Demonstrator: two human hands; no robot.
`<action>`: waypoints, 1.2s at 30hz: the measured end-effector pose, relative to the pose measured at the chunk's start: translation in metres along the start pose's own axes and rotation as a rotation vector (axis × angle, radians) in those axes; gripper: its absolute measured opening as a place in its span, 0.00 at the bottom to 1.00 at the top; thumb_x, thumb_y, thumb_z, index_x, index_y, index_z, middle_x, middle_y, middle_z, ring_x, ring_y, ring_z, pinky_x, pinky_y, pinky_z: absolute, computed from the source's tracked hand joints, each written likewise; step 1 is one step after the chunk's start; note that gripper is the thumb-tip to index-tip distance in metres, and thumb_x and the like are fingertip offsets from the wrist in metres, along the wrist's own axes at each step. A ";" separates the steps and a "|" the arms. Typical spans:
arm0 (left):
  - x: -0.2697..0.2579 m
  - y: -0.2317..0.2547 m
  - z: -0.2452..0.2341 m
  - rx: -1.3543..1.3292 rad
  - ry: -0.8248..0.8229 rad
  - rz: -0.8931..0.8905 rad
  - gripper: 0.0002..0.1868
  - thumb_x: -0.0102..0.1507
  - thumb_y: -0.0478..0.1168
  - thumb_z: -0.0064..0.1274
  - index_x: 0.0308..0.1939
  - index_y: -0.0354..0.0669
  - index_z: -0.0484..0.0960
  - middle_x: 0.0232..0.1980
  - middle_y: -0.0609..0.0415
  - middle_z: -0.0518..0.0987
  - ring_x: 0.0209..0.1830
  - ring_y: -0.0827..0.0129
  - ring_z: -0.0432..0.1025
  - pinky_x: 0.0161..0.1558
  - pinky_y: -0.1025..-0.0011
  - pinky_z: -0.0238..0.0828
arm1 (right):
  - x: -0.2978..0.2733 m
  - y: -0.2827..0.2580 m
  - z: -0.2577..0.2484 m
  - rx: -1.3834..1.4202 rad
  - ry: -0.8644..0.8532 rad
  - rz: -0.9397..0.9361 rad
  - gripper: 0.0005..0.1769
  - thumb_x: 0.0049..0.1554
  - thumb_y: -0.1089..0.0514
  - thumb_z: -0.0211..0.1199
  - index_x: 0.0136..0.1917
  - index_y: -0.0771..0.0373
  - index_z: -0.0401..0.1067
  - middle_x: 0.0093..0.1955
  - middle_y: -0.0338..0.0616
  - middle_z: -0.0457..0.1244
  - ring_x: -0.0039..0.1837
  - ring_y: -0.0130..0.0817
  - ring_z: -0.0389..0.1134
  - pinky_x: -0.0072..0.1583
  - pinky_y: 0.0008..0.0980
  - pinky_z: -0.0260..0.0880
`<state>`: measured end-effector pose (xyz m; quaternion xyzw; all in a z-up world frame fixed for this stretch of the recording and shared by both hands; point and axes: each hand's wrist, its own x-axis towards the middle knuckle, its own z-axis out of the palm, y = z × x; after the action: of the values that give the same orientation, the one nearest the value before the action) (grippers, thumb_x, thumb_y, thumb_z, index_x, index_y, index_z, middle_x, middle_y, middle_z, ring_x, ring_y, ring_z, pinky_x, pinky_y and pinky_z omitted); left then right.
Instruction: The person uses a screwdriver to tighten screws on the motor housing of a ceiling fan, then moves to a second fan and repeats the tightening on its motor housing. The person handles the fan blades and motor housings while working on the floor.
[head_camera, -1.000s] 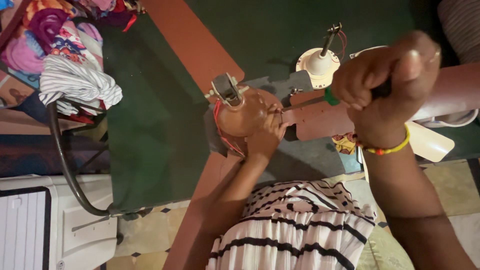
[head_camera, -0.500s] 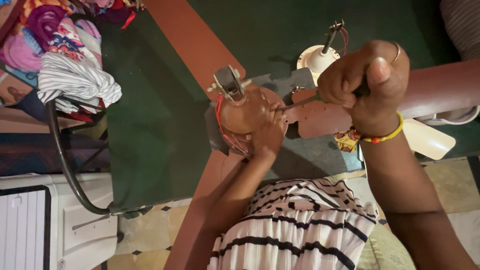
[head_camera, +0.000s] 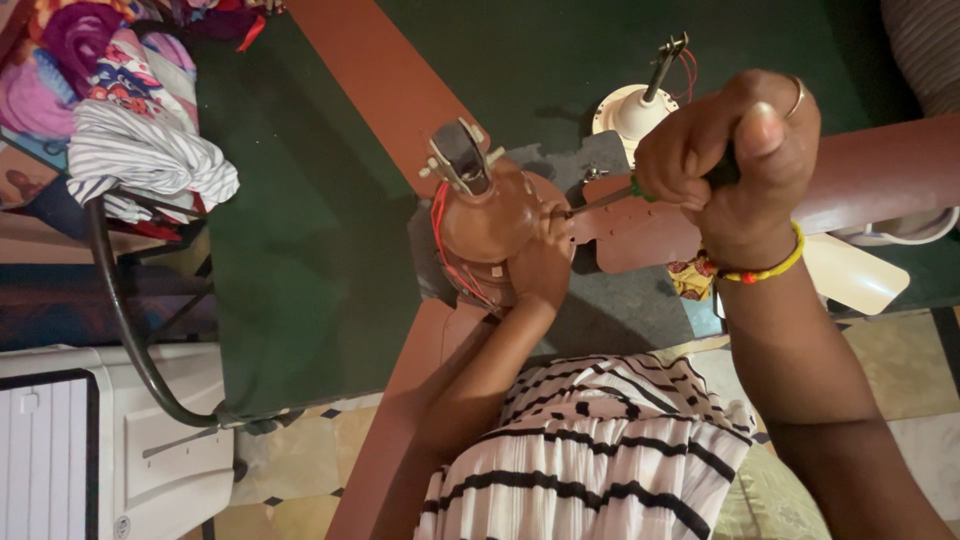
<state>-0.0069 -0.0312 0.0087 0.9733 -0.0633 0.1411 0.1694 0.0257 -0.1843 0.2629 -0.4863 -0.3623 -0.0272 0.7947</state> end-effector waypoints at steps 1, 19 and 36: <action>0.000 0.000 0.000 -0.023 -0.003 -0.014 0.25 0.59 0.43 0.58 0.60 0.45 0.74 0.64 0.55 0.73 0.68 0.59 0.67 0.64 0.60 0.65 | 0.000 0.000 0.000 -0.003 0.000 0.000 0.31 0.68 0.37 0.54 0.38 0.64 0.54 0.22 0.42 0.47 0.22 0.26 0.46 0.26 0.29 0.46; -0.002 0.000 0.001 -0.126 0.081 -0.005 0.21 0.60 0.41 0.60 0.56 0.45 0.75 0.54 0.49 0.78 0.56 0.52 0.73 0.53 0.56 0.71 | 0.004 0.023 0.023 -0.168 0.023 -0.008 0.28 0.76 0.43 0.50 0.41 0.66 0.57 0.25 0.42 0.53 0.25 0.25 0.52 0.31 0.27 0.56; 0.002 0.010 0.003 0.217 0.112 -0.060 0.08 0.65 0.46 0.55 0.42 0.48 0.81 0.41 0.51 0.81 0.46 0.58 0.77 0.52 0.60 0.73 | -0.001 0.034 0.038 -0.408 0.366 -0.231 0.22 0.78 0.46 0.45 0.49 0.64 0.54 0.40 0.46 0.57 0.32 0.28 0.53 0.36 0.26 0.55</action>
<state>-0.0061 -0.0414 0.0091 0.9780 -0.0090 0.1961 0.0704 0.0174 -0.1364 0.2469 -0.5786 -0.2531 -0.2767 0.7243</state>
